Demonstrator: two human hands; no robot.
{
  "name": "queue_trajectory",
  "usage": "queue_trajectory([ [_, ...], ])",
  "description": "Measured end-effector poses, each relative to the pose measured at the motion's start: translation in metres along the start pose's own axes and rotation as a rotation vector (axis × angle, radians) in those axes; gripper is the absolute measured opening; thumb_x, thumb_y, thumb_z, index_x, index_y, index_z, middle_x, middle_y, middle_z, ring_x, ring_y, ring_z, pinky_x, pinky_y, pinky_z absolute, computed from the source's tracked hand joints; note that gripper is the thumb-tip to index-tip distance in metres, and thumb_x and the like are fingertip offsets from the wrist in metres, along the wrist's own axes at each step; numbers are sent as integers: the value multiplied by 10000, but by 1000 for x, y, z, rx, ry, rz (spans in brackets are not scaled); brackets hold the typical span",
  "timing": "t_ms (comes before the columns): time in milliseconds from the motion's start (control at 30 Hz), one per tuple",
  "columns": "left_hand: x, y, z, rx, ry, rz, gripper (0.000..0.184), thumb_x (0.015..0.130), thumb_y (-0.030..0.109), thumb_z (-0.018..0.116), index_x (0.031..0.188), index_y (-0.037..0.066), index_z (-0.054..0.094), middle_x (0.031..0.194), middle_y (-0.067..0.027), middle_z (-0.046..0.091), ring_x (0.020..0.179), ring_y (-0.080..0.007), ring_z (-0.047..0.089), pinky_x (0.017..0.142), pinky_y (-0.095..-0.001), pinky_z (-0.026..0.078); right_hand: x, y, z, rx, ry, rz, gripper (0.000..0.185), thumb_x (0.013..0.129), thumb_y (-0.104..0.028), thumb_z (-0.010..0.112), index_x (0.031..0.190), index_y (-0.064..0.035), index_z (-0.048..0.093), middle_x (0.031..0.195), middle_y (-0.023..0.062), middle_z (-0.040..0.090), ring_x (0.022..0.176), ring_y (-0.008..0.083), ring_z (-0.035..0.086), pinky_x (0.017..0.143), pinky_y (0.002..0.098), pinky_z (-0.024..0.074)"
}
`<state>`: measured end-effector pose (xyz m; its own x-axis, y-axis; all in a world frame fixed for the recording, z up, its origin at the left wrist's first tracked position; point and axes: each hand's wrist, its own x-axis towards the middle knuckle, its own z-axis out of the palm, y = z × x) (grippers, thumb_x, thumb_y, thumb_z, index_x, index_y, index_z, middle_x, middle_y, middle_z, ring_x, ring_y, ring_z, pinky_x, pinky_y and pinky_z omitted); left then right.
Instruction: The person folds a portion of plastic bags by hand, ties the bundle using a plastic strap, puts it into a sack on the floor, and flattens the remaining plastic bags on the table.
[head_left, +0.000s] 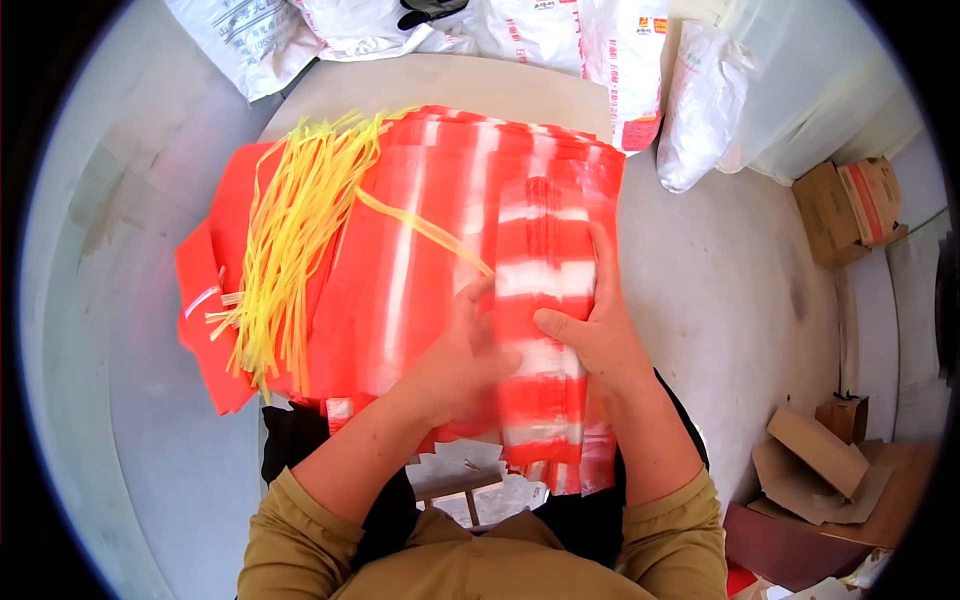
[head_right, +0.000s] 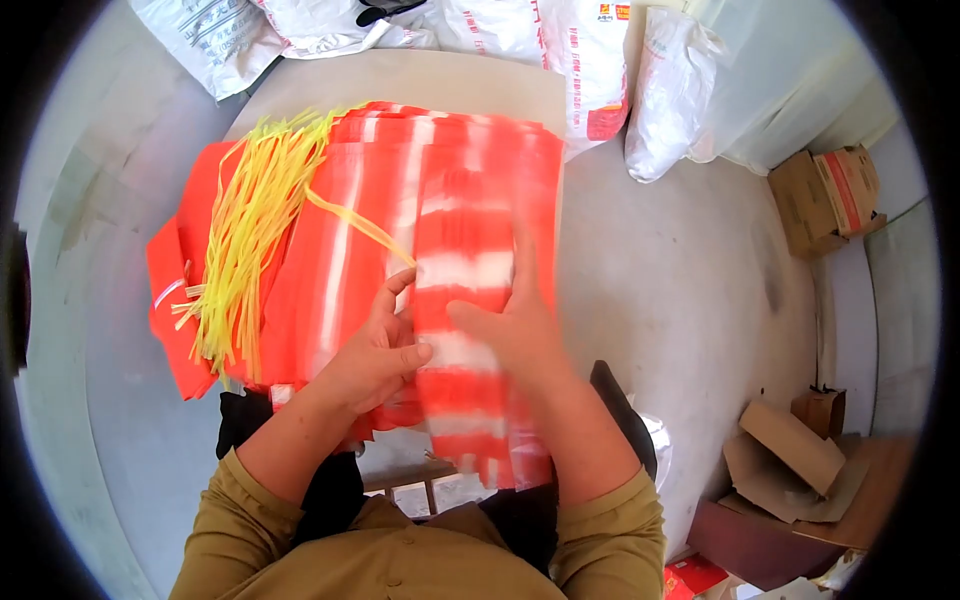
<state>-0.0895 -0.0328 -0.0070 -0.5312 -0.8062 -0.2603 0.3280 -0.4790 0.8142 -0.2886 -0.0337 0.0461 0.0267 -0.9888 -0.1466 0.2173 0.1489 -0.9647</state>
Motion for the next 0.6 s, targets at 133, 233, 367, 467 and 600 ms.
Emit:
queue_trajectory([
  [133,-1,0,12,28,3,-32,1076,934,-90,642,1694,198,-64,1611,-208,366,1388,-240,518,1101,-407,482,10,20,-31,-305,-30,-96,1096,857,-29,798,1699,-119,102,1580,156,424,1409,260,492,1127,410,474],
  [233,-2,-2,14,49,-31,-43,1075,936,-125,596,1696,205,-89,1601,-213,381,1393,-236,515,1101,-394,481,11,25,-44,-508,-64,-99,998,912,-55,747,1695,-112,131,1504,156,511,1318,243,562,1078,394,501],
  [367,0,-8,12,120,-50,-43,1014,941,-116,597,1705,187,4,1605,-208,381,1410,-248,498,1135,-393,452,0,-1,-49,-440,-74,57,872,954,-48,685,1681,-93,205,1384,136,596,1119,180,641,945,341,556],
  [467,1,-11,10,242,-56,6,935,947,-96,612,1699,141,111,1620,-187,371,1430,-253,478,1171,-388,416,-1,-3,-71,-533,-33,69,712,958,-39,674,1604,-72,378,1276,91,630,974,125,635,833,300,562],
  [600,-2,-5,14,210,-61,-5,840,959,-61,635,1673,74,214,1645,-144,346,1450,-235,451,1203,-378,380,-5,-15,-91,-834,-47,52,429,934,-28,690,1360,-34,637,1124,8,648,853,89,589,745,281,529],
])
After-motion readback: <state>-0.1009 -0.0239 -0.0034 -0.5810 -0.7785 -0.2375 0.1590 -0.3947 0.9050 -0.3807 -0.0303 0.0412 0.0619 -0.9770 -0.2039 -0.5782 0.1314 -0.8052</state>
